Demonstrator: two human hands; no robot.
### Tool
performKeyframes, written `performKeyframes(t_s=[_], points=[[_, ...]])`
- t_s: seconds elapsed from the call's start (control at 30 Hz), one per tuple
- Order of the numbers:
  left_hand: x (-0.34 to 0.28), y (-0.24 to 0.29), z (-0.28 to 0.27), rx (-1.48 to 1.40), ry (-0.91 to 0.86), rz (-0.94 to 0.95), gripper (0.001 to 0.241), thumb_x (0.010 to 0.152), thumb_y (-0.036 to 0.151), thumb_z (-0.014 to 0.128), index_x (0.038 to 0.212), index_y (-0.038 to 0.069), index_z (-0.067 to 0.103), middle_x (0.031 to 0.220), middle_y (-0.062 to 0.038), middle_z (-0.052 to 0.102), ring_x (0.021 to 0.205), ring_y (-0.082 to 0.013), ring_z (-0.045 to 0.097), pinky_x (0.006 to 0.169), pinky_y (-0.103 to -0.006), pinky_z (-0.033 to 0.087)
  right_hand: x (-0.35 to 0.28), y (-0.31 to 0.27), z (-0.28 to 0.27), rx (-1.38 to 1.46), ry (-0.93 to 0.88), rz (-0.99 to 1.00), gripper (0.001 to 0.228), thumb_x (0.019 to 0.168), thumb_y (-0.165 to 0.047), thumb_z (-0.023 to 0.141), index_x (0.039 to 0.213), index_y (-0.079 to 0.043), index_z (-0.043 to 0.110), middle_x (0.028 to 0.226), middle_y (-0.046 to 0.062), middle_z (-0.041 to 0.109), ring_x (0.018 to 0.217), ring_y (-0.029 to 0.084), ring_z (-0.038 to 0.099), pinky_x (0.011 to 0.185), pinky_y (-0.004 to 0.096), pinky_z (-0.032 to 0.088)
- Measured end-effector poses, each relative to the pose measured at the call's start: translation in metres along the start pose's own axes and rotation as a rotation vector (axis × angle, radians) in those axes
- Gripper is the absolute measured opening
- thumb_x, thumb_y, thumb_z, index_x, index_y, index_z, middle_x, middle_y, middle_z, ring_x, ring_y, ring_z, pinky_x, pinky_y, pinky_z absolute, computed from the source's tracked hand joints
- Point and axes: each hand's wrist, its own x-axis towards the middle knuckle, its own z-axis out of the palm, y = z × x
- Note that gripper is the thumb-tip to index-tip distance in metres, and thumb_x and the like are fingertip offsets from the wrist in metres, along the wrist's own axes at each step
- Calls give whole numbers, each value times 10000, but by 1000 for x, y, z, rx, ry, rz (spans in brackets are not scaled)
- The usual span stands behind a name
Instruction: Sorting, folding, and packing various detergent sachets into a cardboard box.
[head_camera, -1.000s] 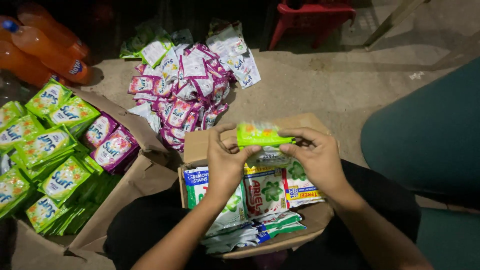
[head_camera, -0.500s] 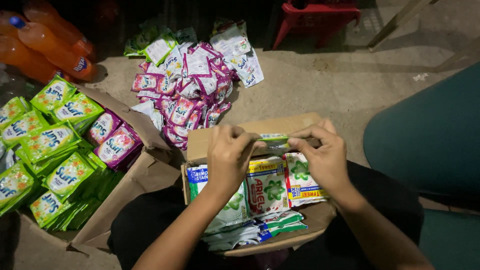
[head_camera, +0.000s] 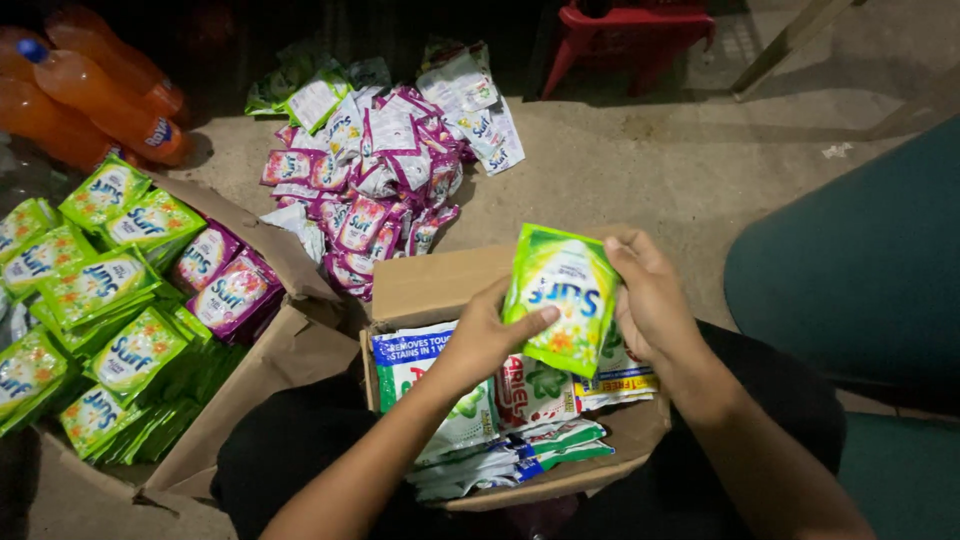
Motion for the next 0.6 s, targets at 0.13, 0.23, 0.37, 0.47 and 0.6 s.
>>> performKeyframes(t_s=[0.13, 0.23, 0.37, 0.47, 0.6], points=[[8, -13, -1, -51, 179, -23, 514, 910, 279, 755, 1279, -56, 628, 1140, -156, 764, 977, -176, 734, 855, -309, 603, 1, 11, -6, 158, -61, 382, 349, 973, -285, 534, 1173, -6, 598, 1085, 138, 739, 953, 208, 746, 859, 365, 596], [11, -14, -4, -87, 335, 33, 494, 885, 247, 773, 1258, -23, 594, 1112, -138, 744, 965, -174, 726, 852, -320, 590, 1, 32, -12, 50, -169, 448, 361, 982, -191, 592, 1276, 18, 593, 1174, 130, 726, 1049, 196, 725, 927, 363, 581], [12, -19, -2, -276, 320, 36, 508, 827, 159, 816, 1242, 12, 563, 1123, -118, 725, 985, -176, 716, 874, -330, 583, -4, 33, -5, -381, -294, 135, 420, 967, -184, 663, 1325, 27, 605, 1202, 194, 718, 1054, 224, 691, 902, 352, 553], [15, -21, 2, -416, 341, 65, 476, 824, 119, 813, 1229, 4, 591, 1106, -122, 739, 974, -202, 729, 881, -349, 592, -6, 34, -1, -283, -264, 228, 430, 959, -215, 654, 1319, 16, 605, 1229, 153, 714, 1112, 221, 673, 959, 368, 523], [33, -62, 10, -592, 525, 7, 430, 836, 89, 796, 1222, 3, 625, 1084, -102, 751, 947, -212, 731, 867, -366, 589, -4, 56, 5, 97, -179, 414, 418, 945, -229, 658, 1287, 3, 597, 1230, 96, 711, 1178, 230, 645, 1057, 433, 461]])
